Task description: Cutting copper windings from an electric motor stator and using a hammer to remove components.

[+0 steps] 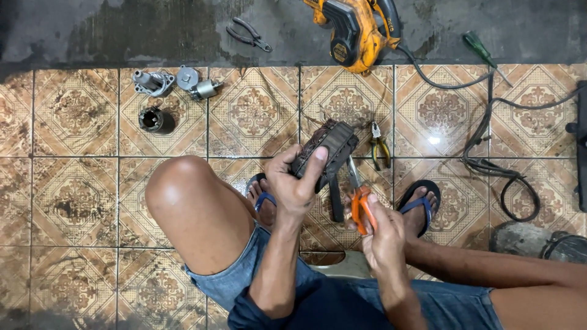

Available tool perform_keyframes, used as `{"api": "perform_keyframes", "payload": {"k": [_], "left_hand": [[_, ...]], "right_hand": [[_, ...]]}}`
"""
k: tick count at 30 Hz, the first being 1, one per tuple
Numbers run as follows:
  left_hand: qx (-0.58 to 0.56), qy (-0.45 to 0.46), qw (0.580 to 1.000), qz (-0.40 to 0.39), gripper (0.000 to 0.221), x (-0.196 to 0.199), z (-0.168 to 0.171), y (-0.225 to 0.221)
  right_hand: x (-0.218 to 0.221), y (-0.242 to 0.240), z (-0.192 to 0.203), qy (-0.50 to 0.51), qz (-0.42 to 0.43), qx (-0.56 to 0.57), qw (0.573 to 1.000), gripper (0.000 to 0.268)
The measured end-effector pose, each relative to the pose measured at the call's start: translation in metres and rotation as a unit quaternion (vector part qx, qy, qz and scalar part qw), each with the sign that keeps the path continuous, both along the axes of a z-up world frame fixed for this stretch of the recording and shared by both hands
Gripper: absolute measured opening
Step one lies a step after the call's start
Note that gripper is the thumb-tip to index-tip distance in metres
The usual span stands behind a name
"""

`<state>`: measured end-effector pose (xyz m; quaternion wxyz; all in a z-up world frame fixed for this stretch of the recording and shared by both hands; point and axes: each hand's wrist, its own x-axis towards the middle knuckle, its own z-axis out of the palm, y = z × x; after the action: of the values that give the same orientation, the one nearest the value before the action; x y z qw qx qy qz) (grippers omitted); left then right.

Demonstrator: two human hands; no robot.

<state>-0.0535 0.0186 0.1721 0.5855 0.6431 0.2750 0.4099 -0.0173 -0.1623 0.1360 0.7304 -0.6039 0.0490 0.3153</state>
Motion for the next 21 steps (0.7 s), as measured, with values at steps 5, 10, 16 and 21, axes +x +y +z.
{"api": "perform_keyframes", "payload": {"k": [5, 10, 16, 21], "left_hand": [[0.049, -0.003, 0.997, 0.058, 0.052, 0.006, 0.0, -0.007], [0.035, 0.007, 0.999, 0.041, 0.044, 0.009, -0.003, -0.018], [-0.07, 0.016, 0.995, 0.072, 0.037, 0.006, -0.036, -0.013], [-0.068, -0.001, 0.996, 0.062, 0.036, 0.007, -0.031, -0.012]], "right_hand": [[-0.012, 0.02, 0.022, 0.196, -0.081, 0.008, 0.977, 0.044], [-0.03, 0.027, 0.013, 0.164, -0.124, 0.009, 0.979, 0.032], [-0.023, 0.037, 0.018, 0.218, -0.097, 0.004, 0.971, 0.029], [-0.024, 0.046, 0.034, 0.216, -0.073, 0.009, 0.974, 0.031]]}}
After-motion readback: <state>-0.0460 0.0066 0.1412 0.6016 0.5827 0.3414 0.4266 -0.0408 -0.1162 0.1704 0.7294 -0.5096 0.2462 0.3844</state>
